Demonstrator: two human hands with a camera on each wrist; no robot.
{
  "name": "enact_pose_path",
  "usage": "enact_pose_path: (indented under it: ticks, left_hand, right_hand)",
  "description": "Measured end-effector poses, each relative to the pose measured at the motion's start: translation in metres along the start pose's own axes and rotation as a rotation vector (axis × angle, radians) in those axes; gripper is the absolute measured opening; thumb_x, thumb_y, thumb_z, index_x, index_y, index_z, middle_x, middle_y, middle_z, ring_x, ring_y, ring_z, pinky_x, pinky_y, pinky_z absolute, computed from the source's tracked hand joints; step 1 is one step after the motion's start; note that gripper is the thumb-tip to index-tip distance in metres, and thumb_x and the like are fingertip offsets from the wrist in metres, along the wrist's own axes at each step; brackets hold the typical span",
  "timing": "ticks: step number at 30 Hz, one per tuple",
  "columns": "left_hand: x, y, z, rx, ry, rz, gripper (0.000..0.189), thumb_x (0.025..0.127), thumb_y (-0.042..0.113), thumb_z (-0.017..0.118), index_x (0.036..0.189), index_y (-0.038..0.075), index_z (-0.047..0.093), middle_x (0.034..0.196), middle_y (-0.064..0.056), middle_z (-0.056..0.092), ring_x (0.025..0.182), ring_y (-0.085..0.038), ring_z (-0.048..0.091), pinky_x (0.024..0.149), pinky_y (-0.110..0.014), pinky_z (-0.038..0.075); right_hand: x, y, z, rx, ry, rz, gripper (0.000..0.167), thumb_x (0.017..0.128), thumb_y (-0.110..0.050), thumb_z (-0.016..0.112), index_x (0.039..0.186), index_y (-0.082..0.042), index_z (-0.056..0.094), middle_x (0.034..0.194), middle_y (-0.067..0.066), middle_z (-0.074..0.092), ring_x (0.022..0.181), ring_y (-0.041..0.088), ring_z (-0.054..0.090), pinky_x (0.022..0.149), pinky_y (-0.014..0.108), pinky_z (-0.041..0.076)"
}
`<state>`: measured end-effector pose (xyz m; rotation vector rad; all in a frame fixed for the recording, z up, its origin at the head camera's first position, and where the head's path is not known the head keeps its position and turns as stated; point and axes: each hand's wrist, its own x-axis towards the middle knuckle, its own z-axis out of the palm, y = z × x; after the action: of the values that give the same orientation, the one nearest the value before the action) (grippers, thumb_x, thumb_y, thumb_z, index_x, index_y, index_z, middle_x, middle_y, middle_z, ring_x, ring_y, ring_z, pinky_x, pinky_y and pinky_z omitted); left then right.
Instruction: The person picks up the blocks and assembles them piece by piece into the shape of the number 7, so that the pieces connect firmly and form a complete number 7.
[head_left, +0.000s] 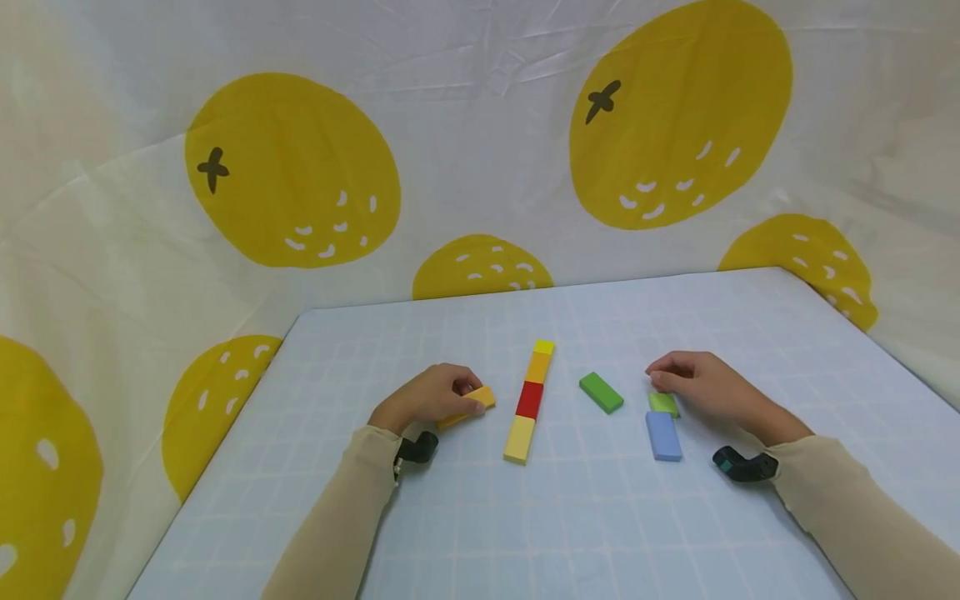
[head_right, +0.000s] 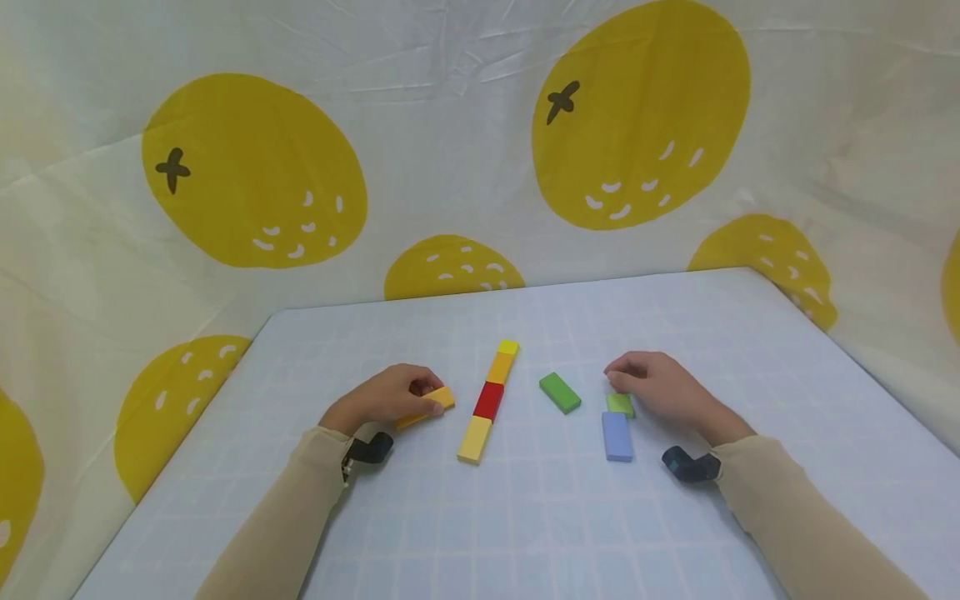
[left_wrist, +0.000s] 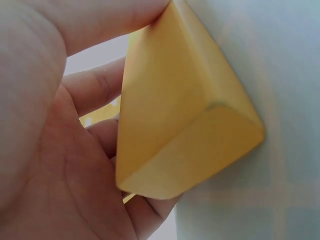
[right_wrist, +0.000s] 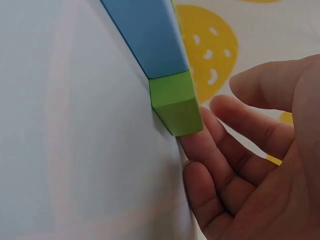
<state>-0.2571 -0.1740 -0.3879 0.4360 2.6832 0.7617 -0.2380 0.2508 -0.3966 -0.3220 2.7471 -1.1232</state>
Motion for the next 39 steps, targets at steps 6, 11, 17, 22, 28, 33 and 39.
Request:
enact_pose_path:
  ticks: [6, 11, 17, 22, 28, 33, 39]
  left_hand:
    - [0.0, -0.002, -0.001, -0.036, 0.012, 0.014, 0.029, 0.087, 0.034, 0.078, 0.11, 0.019, 0.07, 0.094, 0.001, 0.061, 0.087, -0.019, 0.055, 0.072, -0.032, 0.049]
    - [0.0, -0.006, -0.002, -0.067, 0.018, -0.01, 0.03, 0.088, 0.036, 0.076, 0.112, 0.021, 0.068, 0.099, 0.002, 0.062, 0.09, -0.02, 0.056, 0.074, -0.033, 0.051]
    - [0.002, -0.011, -0.004, -0.112, 0.077, 0.002, 0.029, 0.091, 0.037, 0.073, 0.114, 0.02, 0.068, 0.102, 0.002, 0.063, 0.093, -0.02, 0.057, 0.082, -0.036, 0.05]
    - [0.004, -0.014, -0.004, -0.154, 0.106, 0.041, 0.036, 0.093, 0.036, 0.071, 0.125, 0.018, 0.067, 0.104, 0.001, 0.063, 0.093, -0.019, 0.057, 0.084, -0.035, 0.05]
    - [0.005, -0.016, -0.005, -0.255, 0.152, 0.041, 0.048, 0.095, 0.035, 0.069, 0.139, 0.02, 0.059, 0.107, -0.002, 0.063, 0.092, -0.02, 0.058, 0.08, -0.035, 0.05]
    - [0.007, -0.019, -0.004, -0.318, 0.185, 0.044, 0.046, 0.099, 0.031, 0.066, 0.142, 0.023, 0.056, 0.114, -0.005, 0.061, 0.097, -0.022, 0.058, 0.081, -0.034, 0.051]
    - [0.008, -0.017, -0.003, -0.401, 0.24, 0.024, 0.046, 0.102, 0.023, 0.06, 0.147, 0.024, 0.051, 0.119, -0.007, 0.058, 0.102, -0.025, 0.057, 0.081, -0.033, 0.053]
  right_hand:
    - [-0.005, 0.003, 0.002, -0.049, 0.012, -0.055, 0.03, 0.101, -0.037, 0.061, 0.118, -0.013, 0.07, 0.118, 0.005, 0.067, 0.108, 0.026, 0.055, 0.094, 0.047, 0.046]
    - [-0.01, 0.005, 0.004, -0.093, -0.001, -0.093, 0.032, 0.1, -0.039, 0.062, 0.119, -0.014, 0.07, 0.116, 0.0, 0.068, 0.108, 0.024, 0.057, 0.093, 0.045, 0.046]
    - [-0.011, 0.005, 0.001, -0.091, -0.01, -0.099, 0.033, 0.1, -0.038, 0.061, 0.122, -0.014, 0.069, 0.117, 0.0, 0.067, 0.107, 0.023, 0.056, 0.093, 0.045, 0.046]
    - [-0.014, 0.006, -0.002, -0.07, -0.04, -0.087, 0.034, 0.1, -0.038, 0.062, 0.123, -0.014, 0.068, 0.12, 0.001, 0.067, 0.108, 0.023, 0.056, 0.092, 0.041, 0.048]
    - [-0.021, 0.009, -0.005, -0.039, -0.064, -0.127, 0.035, 0.098, -0.035, 0.066, 0.125, -0.013, 0.066, 0.123, 0.003, 0.066, 0.109, 0.021, 0.058, 0.087, 0.025, 0.049]
    - [-0.023, 0.01, -0.004, -0.04, -0.085, -0.163, 0.033, 0.097, -0.031, 0.068, 0.126, -0.015, 0.066, 0.126, 0.002, 0.064, 0.114, 0.022, 0.055, 0.091, 0.023, 0.046]
    - [-0.022, 0.008, -0.002, -0.05, -0.101, -0.181, 0.03, 0.095, -0.034, 0.07, 0.123, -0.022, 0.068, 0.126, -0.002, 0.063, 0.118, 0.024, 0.053, 0.098, 0.03, 0.044]
